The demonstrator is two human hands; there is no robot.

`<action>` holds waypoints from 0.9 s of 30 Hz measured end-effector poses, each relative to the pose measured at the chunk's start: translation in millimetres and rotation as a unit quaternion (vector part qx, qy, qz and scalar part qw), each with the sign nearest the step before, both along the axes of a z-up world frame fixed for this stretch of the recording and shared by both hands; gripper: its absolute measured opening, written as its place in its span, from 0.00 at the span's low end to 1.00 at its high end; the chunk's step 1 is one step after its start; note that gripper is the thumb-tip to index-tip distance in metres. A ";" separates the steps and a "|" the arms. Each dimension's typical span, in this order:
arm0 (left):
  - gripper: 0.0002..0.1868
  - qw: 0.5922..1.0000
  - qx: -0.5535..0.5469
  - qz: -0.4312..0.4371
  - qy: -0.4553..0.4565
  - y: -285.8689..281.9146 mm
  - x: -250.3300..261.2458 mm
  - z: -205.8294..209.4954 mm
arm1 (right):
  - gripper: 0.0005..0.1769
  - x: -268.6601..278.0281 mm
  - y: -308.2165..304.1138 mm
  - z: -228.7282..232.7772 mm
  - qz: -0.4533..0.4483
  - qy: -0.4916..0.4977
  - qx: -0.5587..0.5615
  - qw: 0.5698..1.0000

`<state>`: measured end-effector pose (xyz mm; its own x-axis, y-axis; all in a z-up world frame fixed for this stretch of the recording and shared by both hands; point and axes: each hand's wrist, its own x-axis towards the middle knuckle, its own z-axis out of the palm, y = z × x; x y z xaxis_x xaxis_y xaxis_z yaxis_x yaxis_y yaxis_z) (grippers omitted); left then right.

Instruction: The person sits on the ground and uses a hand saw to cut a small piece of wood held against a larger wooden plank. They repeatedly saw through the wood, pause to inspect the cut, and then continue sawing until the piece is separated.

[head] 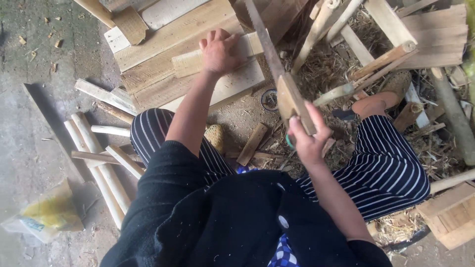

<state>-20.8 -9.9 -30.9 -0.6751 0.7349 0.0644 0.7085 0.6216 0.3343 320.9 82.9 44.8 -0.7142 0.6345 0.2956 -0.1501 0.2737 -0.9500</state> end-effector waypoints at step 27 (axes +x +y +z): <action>0.36 0.994 0.031 -0.043 0.091 5.3 -11.7 -19.0 | 0.32 -9.5 -27.6 -45.2 0.022 -0.133 -0.025 0.991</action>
